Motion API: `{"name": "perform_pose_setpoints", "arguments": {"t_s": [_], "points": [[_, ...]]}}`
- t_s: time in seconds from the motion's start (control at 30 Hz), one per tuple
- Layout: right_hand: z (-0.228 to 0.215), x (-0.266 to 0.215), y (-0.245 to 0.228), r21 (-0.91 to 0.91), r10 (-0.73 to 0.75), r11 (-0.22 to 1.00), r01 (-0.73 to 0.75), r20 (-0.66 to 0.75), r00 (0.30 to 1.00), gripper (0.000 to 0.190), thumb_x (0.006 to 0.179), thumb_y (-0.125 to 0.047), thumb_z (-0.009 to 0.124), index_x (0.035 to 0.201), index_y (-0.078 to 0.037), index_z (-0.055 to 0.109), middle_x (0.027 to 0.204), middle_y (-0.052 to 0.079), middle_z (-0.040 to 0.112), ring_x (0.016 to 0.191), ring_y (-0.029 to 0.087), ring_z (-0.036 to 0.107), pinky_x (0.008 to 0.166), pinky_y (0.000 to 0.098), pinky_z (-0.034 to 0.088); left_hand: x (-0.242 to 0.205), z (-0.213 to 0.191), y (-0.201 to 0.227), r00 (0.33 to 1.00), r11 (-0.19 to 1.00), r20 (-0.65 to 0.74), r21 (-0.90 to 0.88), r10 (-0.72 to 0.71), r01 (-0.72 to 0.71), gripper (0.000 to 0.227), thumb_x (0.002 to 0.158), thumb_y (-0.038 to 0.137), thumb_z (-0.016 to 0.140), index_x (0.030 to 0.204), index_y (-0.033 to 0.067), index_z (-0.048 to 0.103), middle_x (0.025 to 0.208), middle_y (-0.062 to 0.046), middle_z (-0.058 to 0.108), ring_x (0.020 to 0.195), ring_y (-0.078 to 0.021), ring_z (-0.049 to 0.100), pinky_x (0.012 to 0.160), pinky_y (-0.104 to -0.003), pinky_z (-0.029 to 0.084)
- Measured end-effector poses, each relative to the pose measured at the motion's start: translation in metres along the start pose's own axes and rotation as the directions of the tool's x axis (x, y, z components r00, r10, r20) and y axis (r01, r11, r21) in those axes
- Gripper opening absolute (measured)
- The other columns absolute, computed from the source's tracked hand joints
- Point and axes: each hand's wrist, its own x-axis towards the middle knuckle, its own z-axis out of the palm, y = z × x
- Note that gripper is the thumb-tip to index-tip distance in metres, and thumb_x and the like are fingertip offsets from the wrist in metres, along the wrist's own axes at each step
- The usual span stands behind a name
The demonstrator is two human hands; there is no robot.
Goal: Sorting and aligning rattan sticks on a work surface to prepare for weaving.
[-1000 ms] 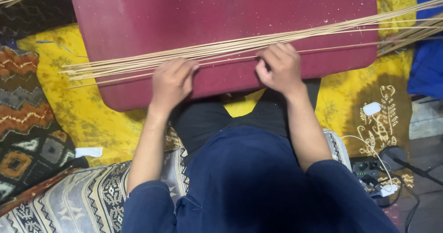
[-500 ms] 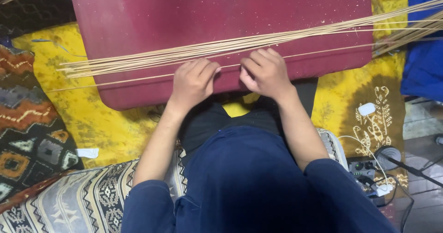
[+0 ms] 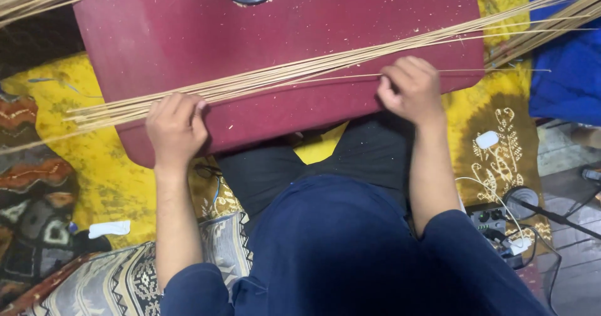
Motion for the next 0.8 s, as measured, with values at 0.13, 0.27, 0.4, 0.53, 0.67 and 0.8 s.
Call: {"name": "perform_pose_setpoints", "arguments": {"t_s": [0.13,0.27,0.4,0.53,0.67,0.8], "points": [[0.023,0.040,-0.049,0.035,-0.072,0.997,0.073,-0.015,0.997,0.007,0.082,0.001,0.076,0.087,-0.003,0.072,0.073,0.013,0.061,0.068,0.034,0.064,0.064,0.0423,0.052,0.028,0.018,0.051,0.999,0.998,0.011,-0.059,0.037,-0.037,0.013,0.091,0.001,0.077,0.098,0.0120,0.074,0.084,-0.005,0.065,0.081,-0.0317,0.068,0.074,-0.042,0.051],[0.045,0.059,-0.077,0.080,-0.147,0.985,0.150,-0.040,0.988,0.008,0.088,-0.012,0.071,0.083,-0.007,0.069,0.073,0.009,0.057,0.067,0.031,0.063,0.062,0.0391,0.051,0.044,0.039,0.080,0.986,0.978,-0.021,-0.129,0.164,-0.165,0.014,0.088,0.001,0.072,0.097,0.0116,0.072,0.078,-0.006,0.061,0.074,-0.0305,0.067,0.067,-0.039,0.052],[0.040,0.040,-0.042,0.016,-0.152,0.988,0.153,-0.056,0.987,0.011,0.082,-0.008,0.079,0.091,-0.003,0.075,0.083,0.016,0.066,0.081,0.035,0.069,0.070,0.0421,0.055,0.041,0.030,0.064,0.992,0.987,-0.022,-0.102,0.125,-0.127,0.019,0.088,-0.004,0.067,0.097,0.0117,0.072,0.075,-0.005,0.059,0.070,-0.0301,0.066,0.064,-0.038,0.053],[0.009,-0.008,0.021,0.012,-0.135,0.991,0.135,0.011,0.991,0.010,0.084,-0.003,0.078,0.093,-0.002,0.075,0.083,0.015,0.065,0.080,0.036,0.069,0.071,0.0432,0.055,0.022,0.013,0.030,0.996,0.996,-0.027,-0.030,0.084,-0.085,0.018,0.090,-0.003,0.069,0.097,0.0126,0.073,0.076,-0.004,0.059,0.071,-0.0290,0.066,0.066,-0.038,0.053],[-0.037,-0.012,0.007,-0.131,0.059,0.990,-0.054,0.031,0.998,0.007,0.086,0.000,0.075,0.091,-0.004,0.077,0.077,0.008,0.061,0.070,0.028,0.058,0.070,0.0377,0.048,0.017,-0.004,0.033,0.998,1.000,-0.060,-0.028,-0.010,0.008,0.008,0.090,0.003,0.075,0.092,0.0113,0.075,0.079,-0.002,0.063,0.072,-0.0241,0.061,0.068,-0.036,0.049],[-0.038,-0.006,-0.013,-0.188,0.123,0.976,-0.112,0.052,0.991,0.007,0.084,0.002,0.074,0.090,-0.002,0.076,0.080,0.007,0.063,0.073,0.023,0.053,0.075,0.0352,0.042,0.021,0.003,0.047,0.995,1.000,-0.102,-0.022,-0.009,0.006,0.024,0.075,-0.003,0.064,0.090,0.0122,0.075,0.085,-0.001,0.073,0.075,-0.0177,0.064,0.068,-0.029,0.049]]}}
